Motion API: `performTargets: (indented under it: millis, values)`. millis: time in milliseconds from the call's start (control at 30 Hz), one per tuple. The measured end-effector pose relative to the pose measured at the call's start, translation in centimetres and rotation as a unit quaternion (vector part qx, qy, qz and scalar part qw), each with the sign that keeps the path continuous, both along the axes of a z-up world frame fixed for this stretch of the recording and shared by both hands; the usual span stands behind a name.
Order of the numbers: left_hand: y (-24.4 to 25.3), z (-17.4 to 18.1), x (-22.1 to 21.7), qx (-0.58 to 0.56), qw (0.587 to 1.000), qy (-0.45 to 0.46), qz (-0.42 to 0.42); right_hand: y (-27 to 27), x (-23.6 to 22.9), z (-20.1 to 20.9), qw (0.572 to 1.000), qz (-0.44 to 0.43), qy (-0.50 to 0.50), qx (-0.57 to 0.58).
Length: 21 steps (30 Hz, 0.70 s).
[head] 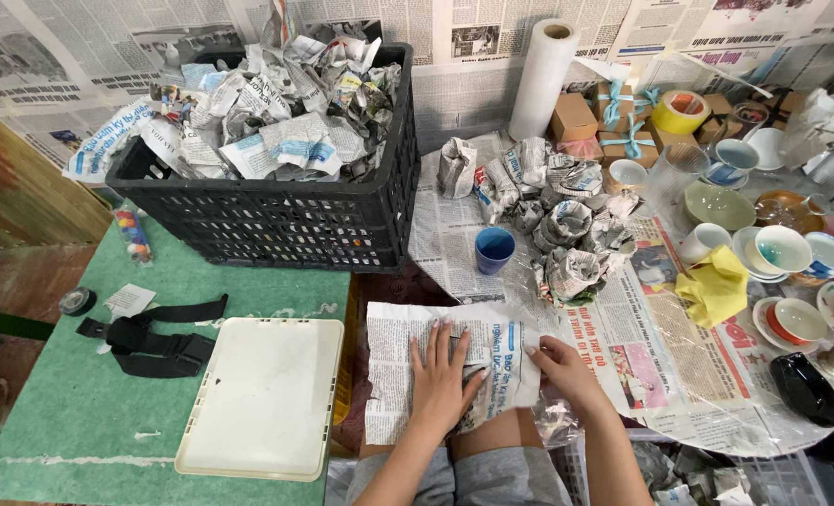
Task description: The person sits on the floor and wraps small ceramic items, including cups and a saucer, in newspaper. They fold the paper around each item and place the wrapped bundles on a nearby table. The workspace is covered with newspaper, and a crate of paper is visible nearby.
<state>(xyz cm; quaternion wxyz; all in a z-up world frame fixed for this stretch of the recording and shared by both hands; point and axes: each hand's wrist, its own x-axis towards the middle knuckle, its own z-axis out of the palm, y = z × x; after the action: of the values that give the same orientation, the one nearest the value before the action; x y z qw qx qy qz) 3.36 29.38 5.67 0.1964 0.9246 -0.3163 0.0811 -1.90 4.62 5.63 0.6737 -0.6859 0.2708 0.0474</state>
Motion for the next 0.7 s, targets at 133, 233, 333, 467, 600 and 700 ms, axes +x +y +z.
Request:
performTargets:
  millis: [133,233,333,467,600,700]
  values:
    - [-0.2,-0.2,-0.2,-0.003,1.0,-0.009,0.017,0.6,0.4,-0.3,0.999,-0.036,-0.013,-0.001]
    - [-0.6,-0.4,-0.6,-0.006,0.999,-0.03,0.037,1.3,0.2,-0.3,0.998,-0.048,-0.025,-0.038]
    - [-1.0,-0.4,-0.4,-0.004,0.998,-0.033,0.059,1.8,0.3,-0.1,0.992,-0.018,-0.037,-0.119]
    - [-1.5,-0.7,-0.6,-0.001,0.996,-0.031,0.083,1.9,-0.8,-0.3,0.993,0.065,-0.047,-0.09]
    - [-1.8,-0.7,-0.1,-0.042,0.996,-0.036,0.076,1.6,-1.2,-0.7,0.997,0.05,-0.029,-0.058]
    - [-1.9,-1.1,-0.1,-0.047,0.997,-0.036,0.039,1.5,-1.2,-1.2,0.998,0.023,-0.032,-0.05]
